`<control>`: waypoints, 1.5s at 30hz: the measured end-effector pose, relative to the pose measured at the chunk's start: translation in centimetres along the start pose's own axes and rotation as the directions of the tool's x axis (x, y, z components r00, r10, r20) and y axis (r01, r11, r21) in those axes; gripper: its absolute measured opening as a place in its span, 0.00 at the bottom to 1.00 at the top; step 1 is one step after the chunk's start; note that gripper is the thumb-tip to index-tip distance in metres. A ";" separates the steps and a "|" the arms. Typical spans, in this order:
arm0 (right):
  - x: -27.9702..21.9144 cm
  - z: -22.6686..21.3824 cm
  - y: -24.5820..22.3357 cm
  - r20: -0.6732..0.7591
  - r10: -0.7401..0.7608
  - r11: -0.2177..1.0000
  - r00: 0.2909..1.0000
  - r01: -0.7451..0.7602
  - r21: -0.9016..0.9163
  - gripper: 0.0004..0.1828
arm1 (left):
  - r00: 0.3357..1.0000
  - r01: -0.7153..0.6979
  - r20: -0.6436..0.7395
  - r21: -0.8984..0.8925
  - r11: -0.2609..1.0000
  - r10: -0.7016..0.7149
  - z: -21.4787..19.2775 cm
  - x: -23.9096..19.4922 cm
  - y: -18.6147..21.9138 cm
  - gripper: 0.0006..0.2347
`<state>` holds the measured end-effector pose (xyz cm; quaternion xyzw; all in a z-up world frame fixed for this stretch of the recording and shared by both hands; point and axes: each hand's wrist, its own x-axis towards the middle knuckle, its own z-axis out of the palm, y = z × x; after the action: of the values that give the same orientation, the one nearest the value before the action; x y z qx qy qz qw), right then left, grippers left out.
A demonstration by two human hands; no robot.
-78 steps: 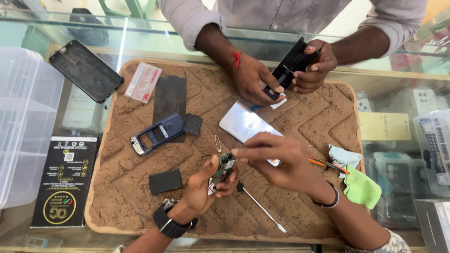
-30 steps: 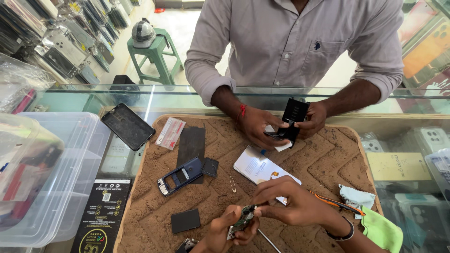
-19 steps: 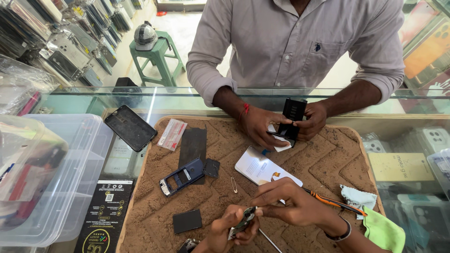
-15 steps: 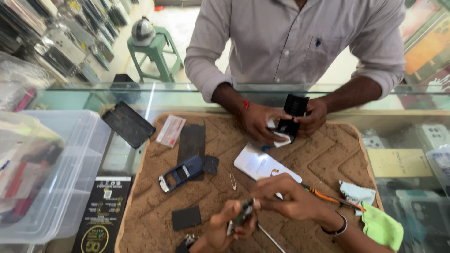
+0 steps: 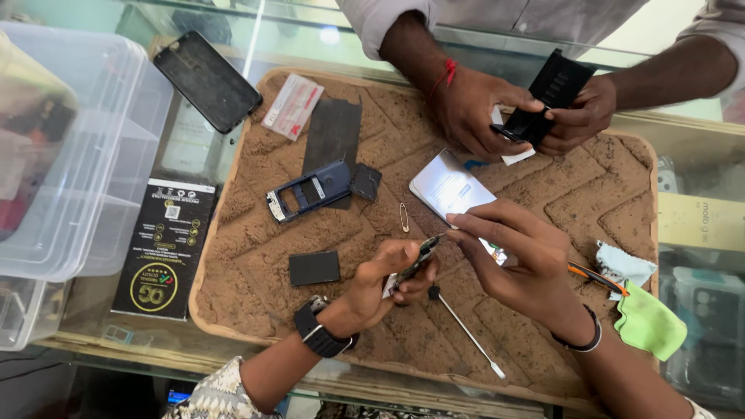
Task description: The person cleans a small circuit board using a cotton swab and a small brush, then uses a metal tool to adjust components on the board. The work is performed on a brown mat with various tools and phone parts nearby.
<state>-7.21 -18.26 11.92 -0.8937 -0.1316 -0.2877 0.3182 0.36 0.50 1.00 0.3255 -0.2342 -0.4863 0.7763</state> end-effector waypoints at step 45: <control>-0.1 -1.8 -0.7 0.220 0.019 0.999 0.975 -0.030 0.044 0.16 | 0.950 -0.195 -0.120 0.491 0.849 0.288 0.3 -0.1 -0.4 0.19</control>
<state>-8.34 -18.87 13.36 -0.9138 -0.1616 -0.1800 0.3263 -0.11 0.39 0.94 0.5175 -0.3104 -0.2792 0.7469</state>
